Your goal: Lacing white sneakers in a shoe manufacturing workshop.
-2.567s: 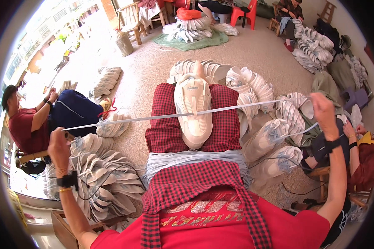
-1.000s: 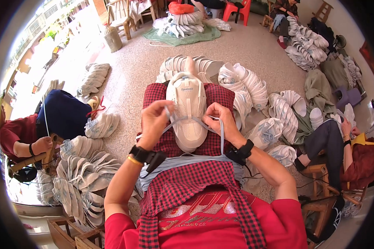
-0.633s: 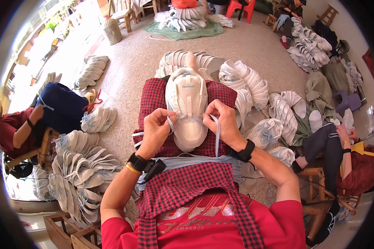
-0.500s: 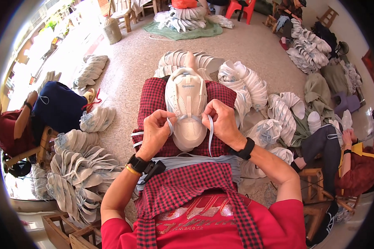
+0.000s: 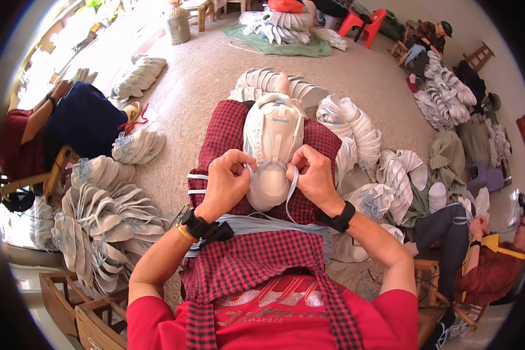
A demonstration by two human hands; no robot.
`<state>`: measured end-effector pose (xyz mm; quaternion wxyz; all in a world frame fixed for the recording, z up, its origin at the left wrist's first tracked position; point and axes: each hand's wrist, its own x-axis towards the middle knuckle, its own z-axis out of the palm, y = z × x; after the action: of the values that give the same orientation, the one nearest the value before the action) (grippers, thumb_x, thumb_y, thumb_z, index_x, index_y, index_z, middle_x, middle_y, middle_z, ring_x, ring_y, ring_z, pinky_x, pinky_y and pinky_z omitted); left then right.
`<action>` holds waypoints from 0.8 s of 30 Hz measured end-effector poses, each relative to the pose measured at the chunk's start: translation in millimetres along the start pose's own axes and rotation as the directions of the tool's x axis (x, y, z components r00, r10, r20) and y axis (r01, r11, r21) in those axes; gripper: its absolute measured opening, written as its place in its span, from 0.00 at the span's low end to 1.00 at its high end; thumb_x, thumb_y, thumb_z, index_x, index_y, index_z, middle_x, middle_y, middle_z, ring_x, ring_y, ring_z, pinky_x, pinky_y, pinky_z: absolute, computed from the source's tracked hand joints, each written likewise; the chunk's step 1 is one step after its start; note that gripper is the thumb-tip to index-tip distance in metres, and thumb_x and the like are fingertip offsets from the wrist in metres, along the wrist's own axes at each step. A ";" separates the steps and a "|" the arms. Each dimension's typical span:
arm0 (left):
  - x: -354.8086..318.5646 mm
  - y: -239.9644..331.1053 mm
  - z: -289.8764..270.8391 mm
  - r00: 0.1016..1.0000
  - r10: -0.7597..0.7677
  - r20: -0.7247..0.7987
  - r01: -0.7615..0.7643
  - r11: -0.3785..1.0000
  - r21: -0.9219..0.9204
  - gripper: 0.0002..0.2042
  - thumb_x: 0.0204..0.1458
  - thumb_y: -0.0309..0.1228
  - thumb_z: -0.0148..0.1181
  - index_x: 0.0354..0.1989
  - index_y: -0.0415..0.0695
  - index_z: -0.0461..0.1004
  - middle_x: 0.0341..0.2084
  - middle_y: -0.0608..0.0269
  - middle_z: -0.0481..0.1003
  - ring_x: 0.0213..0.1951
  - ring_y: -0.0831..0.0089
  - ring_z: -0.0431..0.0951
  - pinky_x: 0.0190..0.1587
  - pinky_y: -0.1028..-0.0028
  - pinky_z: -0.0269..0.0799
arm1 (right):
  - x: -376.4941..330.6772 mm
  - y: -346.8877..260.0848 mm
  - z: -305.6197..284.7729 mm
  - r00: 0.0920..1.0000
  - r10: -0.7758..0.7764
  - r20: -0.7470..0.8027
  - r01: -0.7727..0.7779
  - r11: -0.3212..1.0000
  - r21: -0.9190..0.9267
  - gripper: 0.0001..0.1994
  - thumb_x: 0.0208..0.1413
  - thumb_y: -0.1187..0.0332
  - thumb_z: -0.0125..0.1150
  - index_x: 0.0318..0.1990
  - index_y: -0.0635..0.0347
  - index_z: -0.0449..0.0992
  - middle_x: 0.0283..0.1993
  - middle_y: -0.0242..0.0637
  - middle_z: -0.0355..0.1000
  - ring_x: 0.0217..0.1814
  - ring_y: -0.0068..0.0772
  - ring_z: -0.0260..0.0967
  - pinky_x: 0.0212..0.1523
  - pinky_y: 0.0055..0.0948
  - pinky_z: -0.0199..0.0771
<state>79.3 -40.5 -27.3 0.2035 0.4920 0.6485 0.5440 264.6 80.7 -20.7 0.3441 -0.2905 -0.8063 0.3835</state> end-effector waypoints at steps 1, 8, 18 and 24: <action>-0.5 -0.8 0.4 1.000 0.001 -0.010 -0.001 1.000 -0.015 0.05 0.52 0.18 0.58 0.35 0.37 0.78 0.22 0.70 0.77 0.22 0.89 0.70 0.25 0.82 0.64 | 0.1 -2.7 -3.9 0.991 0.123 0.058 -0.126 0.991 0.053 0.08 0.48 0.77 0.67 0.33 0.65 0.72 0.29 0.34 0.75 0.29 0.20 0.74 0.31 0.22 0.74; -1.0 2.2 1.9 0.999 -0.024 -0.025 0.024 1.000 0.016 0.04 0.48 0.17 0.59 0.31 0.37 0.78 0.21 0.69 0.77 0.22 0.89 0.69 0.25 0.82 0.64 | -4.1 5.1 -8.7 0.974 0.176 0.145 -0.206 0.953 0.223 0.06 0.54 0.75 0.65 0.37 0.65 0.74 0.30 0.28 0.75 0.31 0.13 0.71 0.31 0.18 0.72; 10.1 8.8 13.8 0.999 -0.037 -0.028 0.037 0.999 -0.007 0.04 0.45 0.21 0.61 0.29 0.38 0.79 0.23 0.58 0.78 0.25 0.74 0.78 0.31 0.73 0.74 | 3.4 14.1 -8.3 0.976 0.151 0.155 -0.195 0.926 0.322 0.06 0.55 0.76 0.65 0.37 0.65 0.74 0.30 0.29 0.75 0.32 0.13 0.72 0.31 0.17 0.72; 14.9 9.7 7.5 0.976 0.177 0.128 -0.205 0.945 0.254 0.13 0.45 0.18 0.57 0.40 0.42 0.78 0.27 0.55 0.75 0.30 0.61 0.77 0.34 0.64 0.74 | 10.1 -3.6 -21.4 0.958 -0.225 0.177 0.253 0.955 -0.154 0.13 0.47 0.78 0.66 0.42 0.64 0.75 0.34 0.40 0.75 0.37 0.39 0.76 0.38 0.32 0.77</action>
<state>82.9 -24.7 -17.0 0.1156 0.6030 0.6533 0.4430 274.5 95.2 -4.4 0.2964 -0.1885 -0.8908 0.2882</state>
